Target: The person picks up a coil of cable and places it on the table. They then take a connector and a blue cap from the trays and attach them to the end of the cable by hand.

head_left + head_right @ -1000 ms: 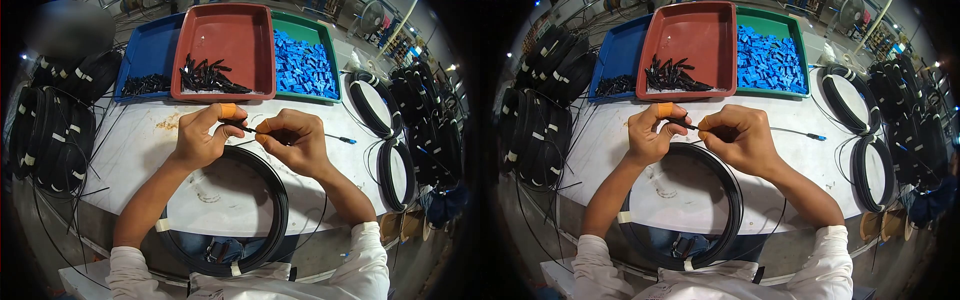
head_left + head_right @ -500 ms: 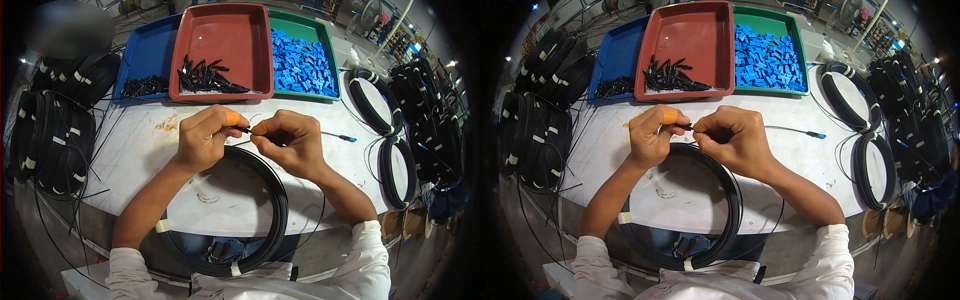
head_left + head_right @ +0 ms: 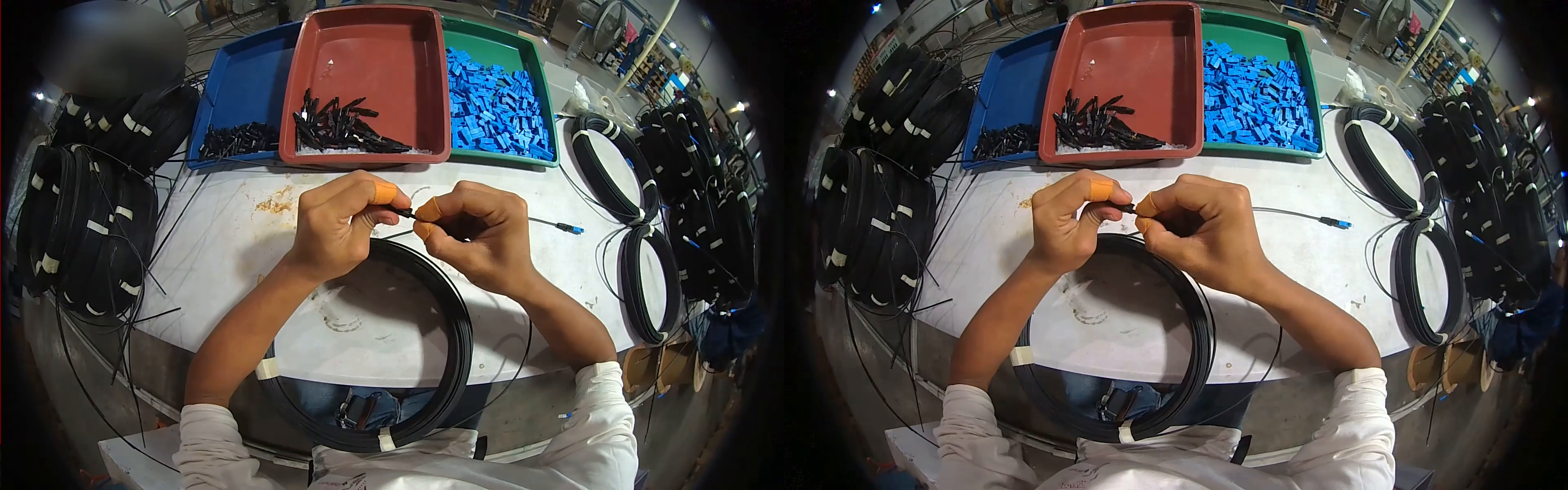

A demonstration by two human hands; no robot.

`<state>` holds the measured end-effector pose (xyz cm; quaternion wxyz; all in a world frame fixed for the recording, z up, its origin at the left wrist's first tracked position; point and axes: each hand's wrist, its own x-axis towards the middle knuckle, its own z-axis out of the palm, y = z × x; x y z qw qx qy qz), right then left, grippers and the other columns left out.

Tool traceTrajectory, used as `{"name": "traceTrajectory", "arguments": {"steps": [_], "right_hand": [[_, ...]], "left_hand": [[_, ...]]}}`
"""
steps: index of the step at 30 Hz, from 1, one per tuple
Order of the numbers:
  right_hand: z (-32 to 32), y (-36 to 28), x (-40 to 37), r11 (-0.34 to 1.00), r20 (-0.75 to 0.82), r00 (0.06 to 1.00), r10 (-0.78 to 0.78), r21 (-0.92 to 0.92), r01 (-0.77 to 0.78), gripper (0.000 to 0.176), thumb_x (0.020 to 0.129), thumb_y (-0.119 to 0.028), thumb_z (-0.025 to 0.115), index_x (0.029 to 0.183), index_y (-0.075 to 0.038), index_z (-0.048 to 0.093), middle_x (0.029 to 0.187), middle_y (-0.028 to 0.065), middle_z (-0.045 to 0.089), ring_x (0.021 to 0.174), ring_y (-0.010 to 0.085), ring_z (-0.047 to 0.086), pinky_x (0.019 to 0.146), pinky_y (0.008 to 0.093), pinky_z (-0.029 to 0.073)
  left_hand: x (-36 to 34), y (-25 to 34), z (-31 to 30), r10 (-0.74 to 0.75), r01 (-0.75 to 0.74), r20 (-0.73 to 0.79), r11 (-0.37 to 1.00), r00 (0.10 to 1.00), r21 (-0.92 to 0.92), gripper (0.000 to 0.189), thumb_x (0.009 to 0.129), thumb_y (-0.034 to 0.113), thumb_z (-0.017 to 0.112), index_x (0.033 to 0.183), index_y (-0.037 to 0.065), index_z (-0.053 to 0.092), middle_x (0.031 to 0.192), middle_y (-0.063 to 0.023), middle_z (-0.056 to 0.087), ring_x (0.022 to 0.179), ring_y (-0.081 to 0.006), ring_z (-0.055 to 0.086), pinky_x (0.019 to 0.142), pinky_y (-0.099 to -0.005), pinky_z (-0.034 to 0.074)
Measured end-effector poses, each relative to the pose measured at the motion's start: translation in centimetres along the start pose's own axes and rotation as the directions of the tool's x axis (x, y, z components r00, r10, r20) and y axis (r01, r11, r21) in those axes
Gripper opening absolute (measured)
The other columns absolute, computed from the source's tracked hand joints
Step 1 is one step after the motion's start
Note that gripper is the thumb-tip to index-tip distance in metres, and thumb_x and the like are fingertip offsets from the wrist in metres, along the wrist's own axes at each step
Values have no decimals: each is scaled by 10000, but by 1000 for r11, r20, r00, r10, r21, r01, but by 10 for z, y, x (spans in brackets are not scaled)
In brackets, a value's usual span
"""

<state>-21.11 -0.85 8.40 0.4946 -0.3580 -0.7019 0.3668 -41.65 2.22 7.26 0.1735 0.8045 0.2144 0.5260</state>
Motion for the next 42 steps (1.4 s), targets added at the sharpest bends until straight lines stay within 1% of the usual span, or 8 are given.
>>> {"name": "traceTrajectory", "arguments": {"steps": [3, 7, 13, 18, 28, 34, 40, 42], "right_hand": [[1, -1, 0, 1000, -15, 1000, -13, 18, 14, 52, 797, 3, 735, 843, 27, 724, 783, 56, 695, 673, 75, 658, 603, 231, 540], [1, -2, 0, 1000, -2, 1000, 7, 27, -7, 54, 800, -2, 736, 841, 31, 721, 794, 64, 702, 686, 79, 667, 616, 235, 551], [-2, -3, 1, 998, 27, 1000, -15, -62, 16, 63, 793, 2, 736, 849, 29, 725, 796, 62, 705, 687, 83, 671, 616, 234, 551], [-2, -5, 1, 998, 3, 999, 39, -47, -39, 67, 790, 4, 735, 846, 36, 721, 793, 70, 709, 687, 79, 669, 615, 231, 550], [0, 0, 1, 999, 24, 999, 33, 21, -34, 57, 791, 16, 737, 836, 39, 712, 798, 78, 716, 705, 82, 675, 637, 231, 560], [-1, 0, 0, 998, 43, 998, 47, 39, -49, 69, 795, 12, 742, 842, 44, 702, 801, 75, 716, 715, 81, 675, 651, 233, 566], [1, -1, -1, 979, 53, 987, 149, 134, -155, 97, 828, -15, 748, 882, 50, 701, 796, 62, 714, 714, 75, 664, 643, 230, 558], [0, -4, 0, 970, 69, 978, 195, 132, -202, 111, 842, -22, 746, 901, 58, 697, 775, 59, 708, 691, 70, 651, 611, 222, 542]], "left_hand": [[-1, 0, 0, -46, 47, 18, 997, 999, -62, 260, 778, -244, 554, 925, -64, 672, 901, -129, 699, 810, -181, 705, 684, -258, 626], [-1, 1, -1, -43, 44, 23, 998, 999, -40, 258, 780, -239, 560, 930, -61, 674, 910, -133, 701, 819, -183, 706, 693, -256, 625], [-1, -1, -2, -62, 62, 26, 998, 998, -11, 236, 789, -221, 579, 927, -57, 679, 902, -125, 709, 813, -186, 707, 699, -261, 619], [-1, -2, -3, -68, 69, 33, 997, 997, -32, 230, 791, -212, 591, 931, -55, 682, 902, -120, 712, 821, -185, 710, 695, -256, 616], [-3, -1, -2, -90, 92, 39, 994, 995, -58, 228, 792, -213, 572, 917, -54, 678, 892, -126, 710, 805, -186, 711, 685, -260, 621], [-3, -2, -1, -25, 26, 30, 999, 999, -23, 247, 752, -220, 576, 903, -54, 679, 870, -128, 703, 768, -183, 707, 658, -259, 612], [-4, -6, 3, 8, -6, -45, 999, 999, 35, 230, 721, -188, 624, 853, -9, 680, 822, -101, 696, 728, -196, 689, 604, -276, 575], [0, -8, 2, 206, -191, -39, 954, 978, 233, 164, 722, -129, 680, 813, 1, 636, 821, -73, 689, 729, -217, 655, 592, -289, 540]]}}
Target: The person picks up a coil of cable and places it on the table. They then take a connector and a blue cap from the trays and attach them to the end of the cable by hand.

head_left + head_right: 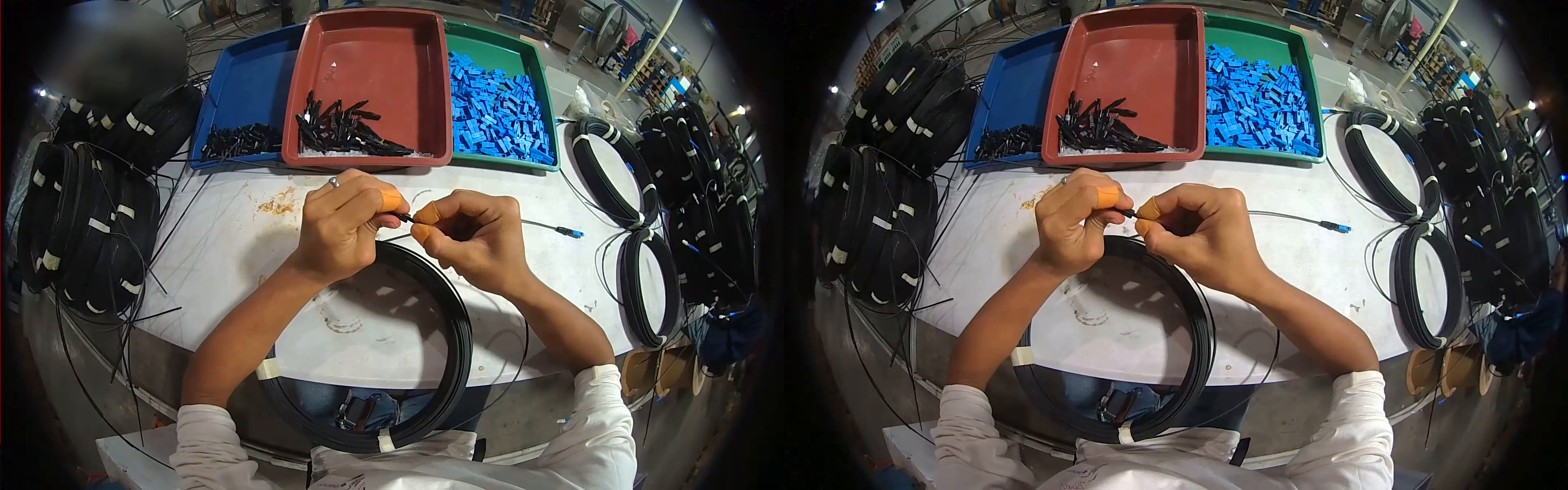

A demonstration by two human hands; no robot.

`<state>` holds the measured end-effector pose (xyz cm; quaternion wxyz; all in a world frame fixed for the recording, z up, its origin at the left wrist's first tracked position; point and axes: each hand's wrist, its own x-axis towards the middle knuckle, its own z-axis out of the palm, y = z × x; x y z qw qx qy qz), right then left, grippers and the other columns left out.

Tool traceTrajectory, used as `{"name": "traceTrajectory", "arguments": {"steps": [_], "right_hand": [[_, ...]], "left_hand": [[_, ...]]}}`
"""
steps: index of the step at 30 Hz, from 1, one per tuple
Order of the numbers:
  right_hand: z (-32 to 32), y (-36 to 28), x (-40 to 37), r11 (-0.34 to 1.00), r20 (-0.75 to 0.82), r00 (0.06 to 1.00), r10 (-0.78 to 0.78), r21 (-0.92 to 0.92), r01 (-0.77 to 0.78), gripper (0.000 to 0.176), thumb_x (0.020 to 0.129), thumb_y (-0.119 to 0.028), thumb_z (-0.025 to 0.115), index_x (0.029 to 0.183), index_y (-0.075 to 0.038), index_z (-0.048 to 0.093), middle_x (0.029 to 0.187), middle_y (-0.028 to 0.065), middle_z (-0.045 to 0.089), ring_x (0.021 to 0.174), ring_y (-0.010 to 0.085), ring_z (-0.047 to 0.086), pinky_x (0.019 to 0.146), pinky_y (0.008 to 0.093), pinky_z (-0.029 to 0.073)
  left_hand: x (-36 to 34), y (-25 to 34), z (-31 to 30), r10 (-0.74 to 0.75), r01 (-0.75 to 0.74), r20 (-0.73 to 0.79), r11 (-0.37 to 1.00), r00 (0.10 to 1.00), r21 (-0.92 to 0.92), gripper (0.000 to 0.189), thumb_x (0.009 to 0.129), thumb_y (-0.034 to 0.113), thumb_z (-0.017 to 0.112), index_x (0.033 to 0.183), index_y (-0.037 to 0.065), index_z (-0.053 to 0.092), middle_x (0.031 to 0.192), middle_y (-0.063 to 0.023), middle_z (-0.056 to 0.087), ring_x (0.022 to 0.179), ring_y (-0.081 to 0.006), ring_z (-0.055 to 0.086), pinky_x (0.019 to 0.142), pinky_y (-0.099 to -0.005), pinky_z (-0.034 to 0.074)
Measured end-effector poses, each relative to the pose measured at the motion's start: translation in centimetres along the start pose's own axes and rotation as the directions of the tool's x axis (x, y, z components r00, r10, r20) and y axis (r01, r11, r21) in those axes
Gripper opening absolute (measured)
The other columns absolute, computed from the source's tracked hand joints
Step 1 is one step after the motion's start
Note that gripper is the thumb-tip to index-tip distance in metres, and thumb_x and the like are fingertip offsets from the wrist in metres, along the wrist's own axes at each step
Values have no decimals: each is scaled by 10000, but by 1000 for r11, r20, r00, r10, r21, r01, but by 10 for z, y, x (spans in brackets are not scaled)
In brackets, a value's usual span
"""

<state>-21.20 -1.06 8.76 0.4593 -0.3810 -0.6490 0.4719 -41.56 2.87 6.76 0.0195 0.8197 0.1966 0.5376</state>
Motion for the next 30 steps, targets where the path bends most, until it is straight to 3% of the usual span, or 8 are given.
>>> {"name": "traceTrajectory", "arguments": {"steps": [10, 12, 16, 19, 22, 24, 25, 30], "right_hand": [[9, 2, -3, 989, -5, 998, 57, 135, -56, 135, 861, -38, 741, 928, 65, 685, 713, 35, 668, 562, 46, 582, 457, 199, 434], [12, 3, -5, 990, -20, 999, 43, 134, -40, 139, 865, -42, 739, 934, 64, 682, 706, 33, 661, 549, 47, 579, 442, 200, 431], [16, 3, -6, 983, -32, 995, 91, 166, -84, 146, 865, -48, 745, 940, 59, 681, 708, 35, 663, 547, 49, 582, 436, 200, 437], [14, 1, -7, 985, -23, 996, 86, 154, -81, 152, 869, -53, 744, 952, 57, 680, 700, 37, 664, 543, 50, 584, 436, 203, 443], [10, -1, -2, 989, 24, 995, 100, 110, -102, 160, 861, -28, 749, 972, 61, 676, 769, 60, 691, 624, 82, 636, 520, 216, 507], [7, -1, 2, 994, 32, 999, 10, 107, -13, 202, 833, 15, 760, 1001, 74, 665, 892, 89, 710, 744, 120, 679, 663, 243, 566], [4, -2, 4, 999, 41, 998, -49, 4, 49, 221, 804, 59, 761, 997, 73, 654, 987, 111, 706, 854, 172, 711, 787, 279, 585], [0, -3, 5, 987, -38, 990, -136, -87, 132, 178, 796, 99, 724, 949, 54, 647, 966, 151, 700, 859, 245, 740, 793, 310, 607]], "left_hand": [[-1, -2, 3, 39, -33, -51, 994, 998, 107, 123, 701, -75, 638, 781, 16, 618, 716, -57, 647, 664, -216, 616, 548, -296, 481], [0, 2, 2, -29, 34, -57, 995, 998, 93, 218, 594, -123, 588, 736, 36, 632, 692, -65, 643, 602, -236, 595, 535, -320, 466], [-2, 5, 2, -74, 78, -68, 996, 995, 45, 212, 593, -121, 586, 728, 37, 627, 681, -66, 645, 592, -232, 601, 521, -320, 450], [-1, 5, -1, -72, 74, -35, 996, 997, 56, 138, 680, -107, 589, 748, 11, 613, 693, -70, 650, 638, -221, 627, 540, -294, 478], [0, 2, -4, -85, 88, -33, 989, 996, 118, 98, 716, -66, 632, 750, 24, 619, 692, -56, 653, 658, -228, 633, 646, -325, 482], [3, 0, -7, -35, 41, -35, 979, 999, 201, 77, 753, -4, 682, 747, 44, 622, 696, -38, 660, 680, -232, 638, 758, -349, 451], [3, -1, -7, -33, 40, -37, 979, 999, 202, 77, 753, -4, 682, 747, 44, 622, 696, -38, 660, 680, -232, 638, 758, -349, 451], [-2, 0, -8, -246, 254, -69, 955, 967, 151, 71, 770, 63, 743, 754, 42, 677, 722, -22, 691, 683, -196, 578, 782, -339, 429]]}}
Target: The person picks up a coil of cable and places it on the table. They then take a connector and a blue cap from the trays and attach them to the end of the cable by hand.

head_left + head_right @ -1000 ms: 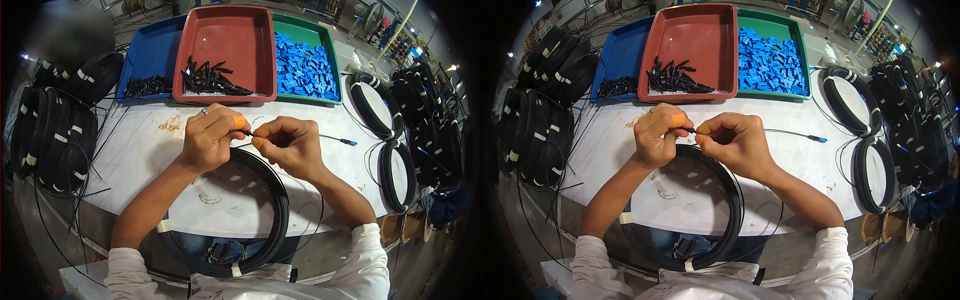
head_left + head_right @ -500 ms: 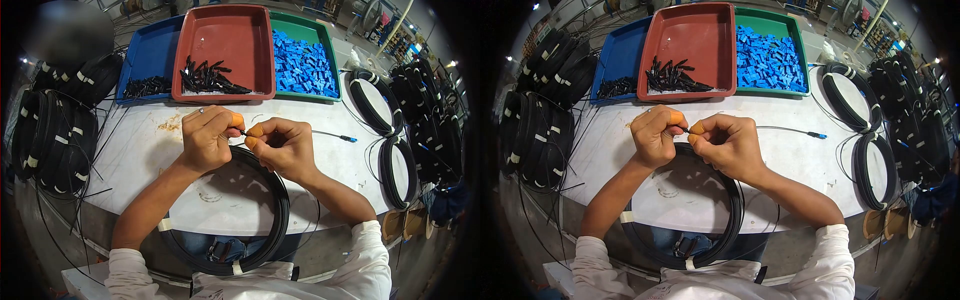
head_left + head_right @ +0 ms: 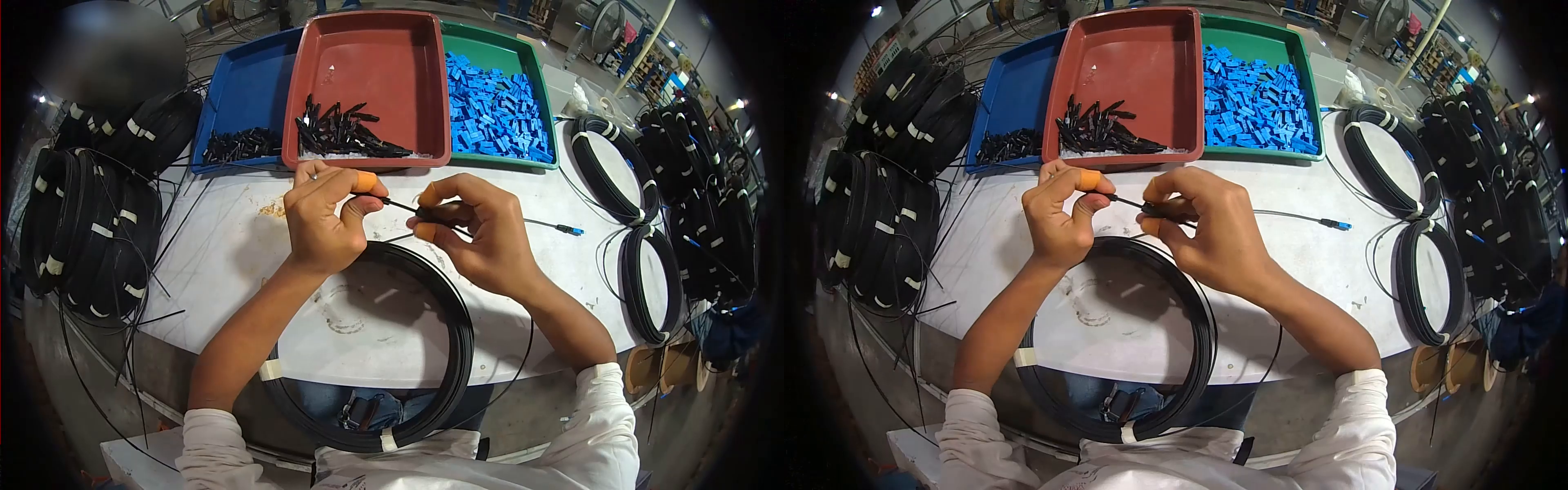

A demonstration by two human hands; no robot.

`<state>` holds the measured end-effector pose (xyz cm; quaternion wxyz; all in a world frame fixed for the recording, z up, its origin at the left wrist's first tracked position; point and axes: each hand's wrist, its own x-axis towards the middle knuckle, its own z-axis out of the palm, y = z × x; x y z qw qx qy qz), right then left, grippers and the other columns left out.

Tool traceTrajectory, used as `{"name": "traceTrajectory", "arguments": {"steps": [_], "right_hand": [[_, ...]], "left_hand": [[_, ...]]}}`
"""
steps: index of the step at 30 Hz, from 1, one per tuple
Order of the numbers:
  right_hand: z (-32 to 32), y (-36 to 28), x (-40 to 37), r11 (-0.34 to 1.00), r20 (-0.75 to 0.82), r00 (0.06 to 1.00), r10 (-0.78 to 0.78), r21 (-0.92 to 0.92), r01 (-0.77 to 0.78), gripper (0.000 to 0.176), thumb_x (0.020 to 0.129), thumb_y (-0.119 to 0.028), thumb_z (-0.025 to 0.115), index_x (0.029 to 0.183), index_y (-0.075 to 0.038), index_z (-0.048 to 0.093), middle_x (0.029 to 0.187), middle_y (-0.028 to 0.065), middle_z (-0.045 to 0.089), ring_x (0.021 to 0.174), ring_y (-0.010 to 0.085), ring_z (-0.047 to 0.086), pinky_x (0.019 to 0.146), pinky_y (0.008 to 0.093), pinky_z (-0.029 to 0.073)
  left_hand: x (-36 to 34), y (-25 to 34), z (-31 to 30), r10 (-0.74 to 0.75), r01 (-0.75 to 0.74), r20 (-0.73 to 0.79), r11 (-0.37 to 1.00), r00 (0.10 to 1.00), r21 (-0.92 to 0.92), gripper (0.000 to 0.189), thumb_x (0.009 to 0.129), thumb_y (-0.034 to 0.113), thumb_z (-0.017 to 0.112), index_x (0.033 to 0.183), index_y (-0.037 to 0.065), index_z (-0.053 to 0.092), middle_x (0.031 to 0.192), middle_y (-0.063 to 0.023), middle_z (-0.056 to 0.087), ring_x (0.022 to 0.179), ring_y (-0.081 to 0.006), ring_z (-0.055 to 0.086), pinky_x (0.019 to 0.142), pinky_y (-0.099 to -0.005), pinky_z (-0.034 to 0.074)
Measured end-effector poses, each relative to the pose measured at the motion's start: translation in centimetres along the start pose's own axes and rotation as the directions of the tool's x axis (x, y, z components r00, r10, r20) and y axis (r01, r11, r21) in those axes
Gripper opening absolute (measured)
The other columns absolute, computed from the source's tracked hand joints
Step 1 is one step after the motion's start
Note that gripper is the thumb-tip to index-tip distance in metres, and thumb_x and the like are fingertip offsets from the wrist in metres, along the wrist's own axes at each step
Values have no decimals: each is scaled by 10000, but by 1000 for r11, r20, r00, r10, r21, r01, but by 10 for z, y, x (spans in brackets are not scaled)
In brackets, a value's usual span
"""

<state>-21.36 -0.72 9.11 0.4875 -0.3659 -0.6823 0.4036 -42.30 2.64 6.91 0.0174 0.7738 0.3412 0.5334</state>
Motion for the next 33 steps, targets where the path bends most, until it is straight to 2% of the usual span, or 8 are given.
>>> {"name": "traceTrajectory", "arguments": {"steps": [2, 10, 13, 16, 24, 26, 30, 33], "right_hand": [[-4, 4, 1, 942, 10, 986, -169, -292, 165, 164, 788, 72, 739, 926, 38, 657, 941, 150, 710, 808, 230, 738, 745, 307, 611], [3, 15, 0, 747, 3, 859, -512, -492, 447, 202, 701, 57, 756, 865, -43, 693, 810, 94, 720, 674, 261, 701, 554, 337, 535], [-3, 14, 0, 506, 141, 688, -712, -577, 641, 270, 609, 86, 721, 853, -21, 681, 801, 89, 711, 619, 222, 675, 515, 314, 517], [-4, 17, 3, 421, 196, 603, -773, -551, 720, 286, 598, 83, 715, 869, -4, 682, 808, 107, 704, 613, 217, 665, 506, 312, 511], [-6, 18, 1, 509, 201, 687, -699, -535, 674, 276, 594, 92, 724, 844, -19, 686, 837, 95, 718, 629, 207, 670, 517, 306, 519], [-6, 12, -1, 649, 163, 806, -569, -513, 562, 261, 607, 105, 732, 832, -20, 695, 824, 101, 727, 654, 226, 695, 564, 304, 552], [-4, 14, -2, 819, 76, 898, -433, -382, 427, 198, 682, 103, 752, 847, 1, 711, 807, 109, 734, 700, 205, 722, 626, 294, 576], [-5, 14, -5, 990, 43, 996, -80, -112, 84, 144, 777, 64, 774, 906, 30, 721, 834, 98, 746, 756, 121, 712, 681, 265, 577]], "left_hand": [[-2, 4, 0, -68, 70, 30, 997, 997, -35, 74, 762, 63, 756, 755, 37, 687, 727, -22, 696, 682, -194, 560, 782, -336, 430], [0, 28, 6, -257, 277, 119, 938, 959, -206, 162, 741, -2, 794, 786, 3, 638, 729, -68, 701, 683, -157, 662, 730, -289, 516], [-1, 31, -1, -271, 318, 214, 919, 939, -233, 193, 742, -43, 793, 772, -10, 606, 728, -68, 696, 707, -125, 681, 713, -276, 554], [-4, 33, -3, -252, 309, 228, 913, 940, -266, 173, 735, -63, 779, 788, -18, 620, 740, -83, 703, 680, -142, 681, 707, -266, 550], [-5, 32, -2, -108, 149, 204, 969, 973, -196, 180, 715, -126, 722, 847, -25, 653, 821, -126, 734, 759, -215, 731, 756, -336, 590], [-5, 30, -1, -54, 85, 188, 984, 981, -158, 184, 718, -131, 711, 856, -25, 653, 837, -133, 737, 778, -226, 737, 773, -362, 596], [-1, 23, 2, 316, -316, 118, 949, 942, -15, 193, 710, -103, 724, 872, -24, 652, 886, -122, 744, 798, -251, 734, 813, -379, 588], [-1, 20, 0, 431, -435, 134, 900, 892, 4, 213, 708, -68, 750, 898, -26, 663, 906, -108, 748, 828, -260, 730, 846, -405, 574]]}}
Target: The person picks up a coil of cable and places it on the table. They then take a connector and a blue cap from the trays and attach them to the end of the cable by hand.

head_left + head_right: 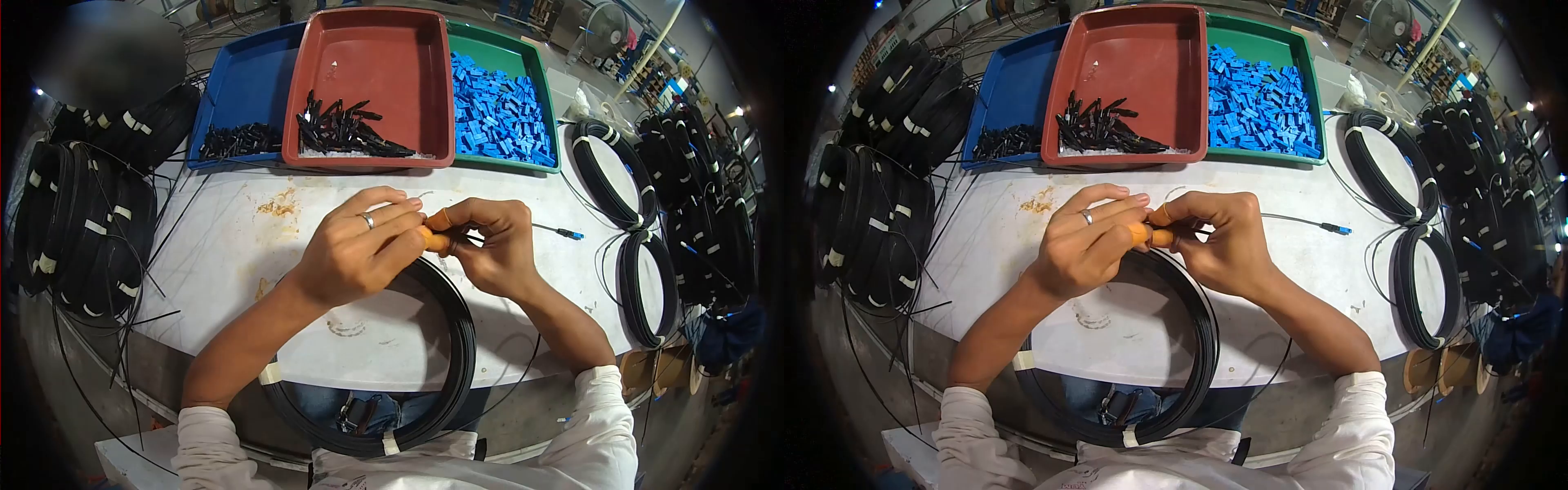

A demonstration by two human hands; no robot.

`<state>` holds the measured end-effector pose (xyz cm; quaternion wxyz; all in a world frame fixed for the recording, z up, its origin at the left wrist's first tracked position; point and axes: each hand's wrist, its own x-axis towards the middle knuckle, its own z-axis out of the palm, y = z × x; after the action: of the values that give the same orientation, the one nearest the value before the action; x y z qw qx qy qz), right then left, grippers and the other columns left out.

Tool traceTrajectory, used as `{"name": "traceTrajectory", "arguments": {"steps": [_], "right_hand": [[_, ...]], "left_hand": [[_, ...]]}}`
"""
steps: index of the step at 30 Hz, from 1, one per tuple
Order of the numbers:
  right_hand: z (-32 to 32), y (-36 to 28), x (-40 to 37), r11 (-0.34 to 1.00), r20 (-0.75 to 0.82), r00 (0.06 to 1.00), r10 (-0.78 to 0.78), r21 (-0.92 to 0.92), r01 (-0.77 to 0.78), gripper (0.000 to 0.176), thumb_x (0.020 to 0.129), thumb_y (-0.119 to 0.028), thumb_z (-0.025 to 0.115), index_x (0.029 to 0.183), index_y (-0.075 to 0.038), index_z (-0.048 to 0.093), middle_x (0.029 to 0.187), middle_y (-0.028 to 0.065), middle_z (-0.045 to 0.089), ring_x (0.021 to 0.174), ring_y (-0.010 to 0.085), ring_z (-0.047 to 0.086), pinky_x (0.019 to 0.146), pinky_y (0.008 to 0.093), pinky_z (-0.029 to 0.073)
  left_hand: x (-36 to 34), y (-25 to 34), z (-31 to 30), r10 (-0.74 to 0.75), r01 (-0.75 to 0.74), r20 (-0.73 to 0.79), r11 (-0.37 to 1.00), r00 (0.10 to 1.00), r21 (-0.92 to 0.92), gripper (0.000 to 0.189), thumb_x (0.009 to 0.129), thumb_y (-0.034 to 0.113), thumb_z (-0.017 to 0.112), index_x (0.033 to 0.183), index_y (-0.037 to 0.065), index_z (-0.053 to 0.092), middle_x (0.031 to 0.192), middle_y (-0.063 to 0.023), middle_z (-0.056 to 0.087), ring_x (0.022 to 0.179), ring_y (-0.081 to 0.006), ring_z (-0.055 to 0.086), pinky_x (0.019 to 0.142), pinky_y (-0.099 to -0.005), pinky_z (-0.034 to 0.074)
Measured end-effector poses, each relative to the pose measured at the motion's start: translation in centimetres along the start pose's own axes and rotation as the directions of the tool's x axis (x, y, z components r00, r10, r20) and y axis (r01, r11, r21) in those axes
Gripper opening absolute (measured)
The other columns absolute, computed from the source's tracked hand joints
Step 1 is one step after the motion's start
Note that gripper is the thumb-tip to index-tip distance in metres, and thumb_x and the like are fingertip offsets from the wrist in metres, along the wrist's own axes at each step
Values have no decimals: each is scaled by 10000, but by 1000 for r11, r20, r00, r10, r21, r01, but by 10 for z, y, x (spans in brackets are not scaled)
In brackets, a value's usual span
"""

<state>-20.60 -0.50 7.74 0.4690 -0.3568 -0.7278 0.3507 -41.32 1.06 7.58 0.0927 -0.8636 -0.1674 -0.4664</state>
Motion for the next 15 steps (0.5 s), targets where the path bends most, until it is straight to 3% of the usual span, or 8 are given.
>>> {"name": "traceTrajectory", "arguments": {"steps": [2, 6, 7, 9, 11, 13, 14, 15], "right_hand": [[0, -5, 2, 998, -26, 998, -49, -40, 48, 151, 773, 67, 774, 908, 26, 721, 847, 100, 747, 752, 121, 712, 669, 260, 574], [-4, -7, 5, 939, -35, 972, -232, -269, 214, 210, 762, 72, 771, 947, -3, 704, 846, 108, 722, 720, 160, 714, 614, 261, 565], [-2, -7, 6, 892, -30, 951, -307, -357, 277, 229, 759, 72, 770, 959, -12, 696, 837, 109, 710, 703, 178, 712, 595, 267, 564], [9, 8, 10, 746, -99, 796, -597, -433, 505, 286, 717, 104, 729, 972, -18, 682, 886, 103, 692, 651, 220, 682, 528, 292, 543], [9, 25, 11, 545, 14, 644, -765, -520, 658, 304, 669, 89, 711, 960, 10, 673, 923, 135, 680, 646, 232, 680, 517, 298, 537], [5, 34, 15, 446, 67, 581, -812, -572, 689, 324, 633, 67, 694, 954, 36, 661, 920, 165, 670, 675, 237, 672, 541, 326, 544], [2, 35, 16, 380, 121, 557, -822, -612, 694, 328, 630, 61, 691, 956, 43, 659, 909, 166, 668, 694, 238, 666, 550, 340, 542], [1, 36, 17, 310, 177, 532, -828, -646, 697, 331, 627, 54, 688, 957, 50, 657, 899, 168, 666, 714, 239, 661, 560, 354, 540]], "left_hand": [[1, -4, -3, 11, -11, 14, 1000, 1000, -28, 230, 710, -48, 766, 918, -26, 670, 909, -102, 749, 845, -263, 727, 859, -420, 567], [1, -11, -6, -284, 246, -102, 927, 953, -284, 209, 732, -8, 804, 927, 0, 728, 887, -131, 750, 809, -242, 716, 777, -336, 556], [-1, -10, -6, -280, 243, -101, 928, 955, -282, 209, 732, -8, 804, 927, 0, 728, 887, -131, 750, 809, -242, 716, 777, -336, 556], [-4, -6, -7, -466, 409, -32, 806, 884, -427, 171, 753, -39, 785, 911, -25, 720, 849, -138, 744, 775, -209, 709, 726, -305, 559], [-2, 2, -3, -542, 488, -11, 766, 840, -419, 130, 782, -59, 758, 903, -46, 710, 824, -129, 732, 755, -178, 707, 703, -292, 566], [-1, 5, 5, -824, 769, 168, 405, 541, -495, 98, 804, -54, 747, 892, -61, 704, 813, -114, 719, 741, -176, 710, 701, -278, 577], [3, 8, 7, -864, 779, 229, 252, 448, -575, 85, 815, -64, 731, 895, -63, 700, 821, -115, 711, 718, -183, 715, 694, -271, 589], [3, 8, 11, -861, 779, 233, 253, 451, -574, 85, 815, -64, 731, 895, -63, 700, 821, -115, 711, 718, -183, 715, 694, -271, 589]]}}
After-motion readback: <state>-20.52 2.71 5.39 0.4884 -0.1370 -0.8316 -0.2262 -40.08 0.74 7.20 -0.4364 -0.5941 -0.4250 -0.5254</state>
